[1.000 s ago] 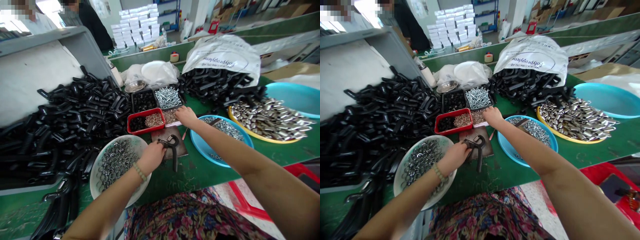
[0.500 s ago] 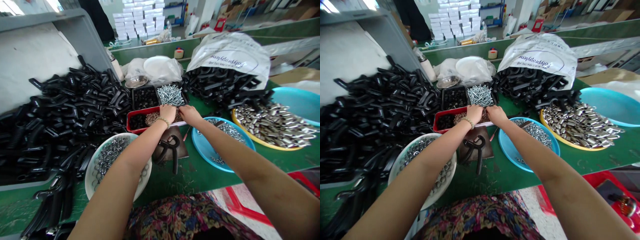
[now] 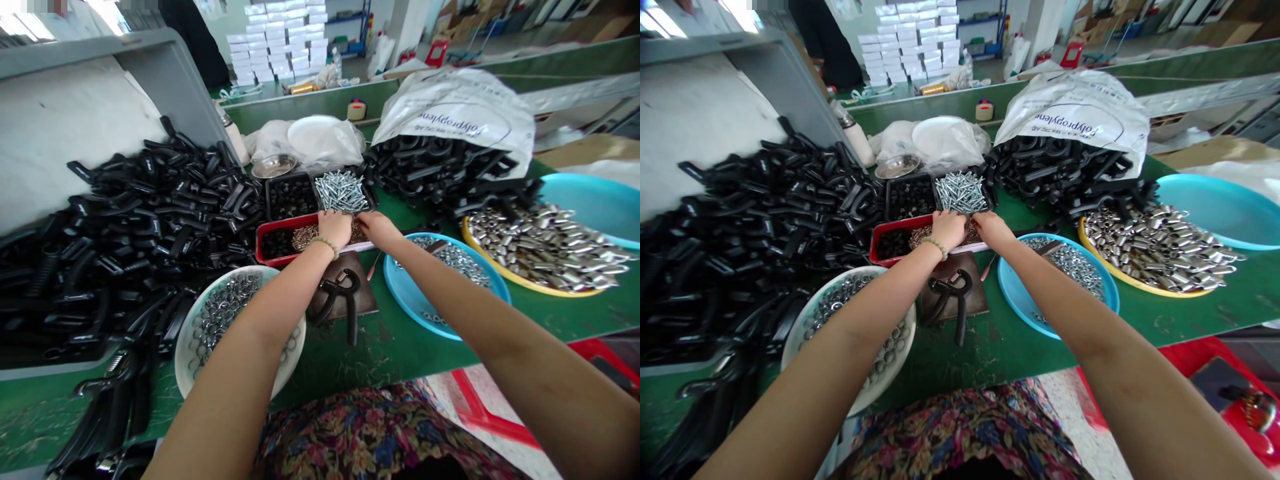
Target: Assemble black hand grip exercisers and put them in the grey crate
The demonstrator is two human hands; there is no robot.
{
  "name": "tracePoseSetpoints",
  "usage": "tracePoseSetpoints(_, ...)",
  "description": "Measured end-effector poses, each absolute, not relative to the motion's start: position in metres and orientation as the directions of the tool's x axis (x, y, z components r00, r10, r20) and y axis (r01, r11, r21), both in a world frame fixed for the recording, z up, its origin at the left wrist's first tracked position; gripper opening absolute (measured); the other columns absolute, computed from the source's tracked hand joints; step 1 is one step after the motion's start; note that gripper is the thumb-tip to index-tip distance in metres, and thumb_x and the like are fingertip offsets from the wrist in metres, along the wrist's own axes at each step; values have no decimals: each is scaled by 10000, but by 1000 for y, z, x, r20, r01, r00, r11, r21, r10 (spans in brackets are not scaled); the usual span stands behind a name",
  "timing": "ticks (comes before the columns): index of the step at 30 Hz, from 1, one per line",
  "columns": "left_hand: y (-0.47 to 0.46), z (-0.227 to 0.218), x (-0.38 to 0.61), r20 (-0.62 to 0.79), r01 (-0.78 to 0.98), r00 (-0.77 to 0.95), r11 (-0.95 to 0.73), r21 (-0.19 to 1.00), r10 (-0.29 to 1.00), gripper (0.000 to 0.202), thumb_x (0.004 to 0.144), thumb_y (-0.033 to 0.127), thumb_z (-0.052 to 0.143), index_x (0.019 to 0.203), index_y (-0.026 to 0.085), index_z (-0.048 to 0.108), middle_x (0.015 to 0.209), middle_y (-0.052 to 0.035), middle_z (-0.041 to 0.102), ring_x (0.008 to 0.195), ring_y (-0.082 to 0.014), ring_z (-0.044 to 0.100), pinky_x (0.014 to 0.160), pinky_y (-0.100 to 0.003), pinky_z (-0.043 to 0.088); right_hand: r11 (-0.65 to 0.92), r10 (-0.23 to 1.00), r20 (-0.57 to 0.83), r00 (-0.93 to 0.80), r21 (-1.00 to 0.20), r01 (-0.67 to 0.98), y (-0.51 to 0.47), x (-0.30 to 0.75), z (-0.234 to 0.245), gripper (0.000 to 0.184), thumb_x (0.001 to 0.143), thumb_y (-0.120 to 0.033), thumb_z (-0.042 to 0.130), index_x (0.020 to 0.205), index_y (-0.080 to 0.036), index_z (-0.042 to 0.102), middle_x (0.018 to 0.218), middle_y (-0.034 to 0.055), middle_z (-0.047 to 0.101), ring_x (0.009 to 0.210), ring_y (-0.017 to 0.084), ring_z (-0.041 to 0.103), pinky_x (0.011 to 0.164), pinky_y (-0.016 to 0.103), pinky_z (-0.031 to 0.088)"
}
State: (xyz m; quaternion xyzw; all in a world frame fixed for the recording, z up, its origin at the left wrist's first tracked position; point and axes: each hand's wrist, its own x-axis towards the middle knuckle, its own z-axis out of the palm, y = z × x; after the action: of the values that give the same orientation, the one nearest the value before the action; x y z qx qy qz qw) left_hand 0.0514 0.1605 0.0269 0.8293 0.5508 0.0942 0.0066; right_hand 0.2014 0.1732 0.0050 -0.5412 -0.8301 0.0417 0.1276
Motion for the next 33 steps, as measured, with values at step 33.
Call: tracePoseSetpoints(33,32,8,-32,27,471,261,-152,869,965,136,850,251,567,874,149,653,866,-49,673,842,-179,627,838,-325,484,387,894,101,-436,-663,641,70,178,-11,71,872,-185,532,853,-174,599,824,35,632,777,153,595,723,277,472)
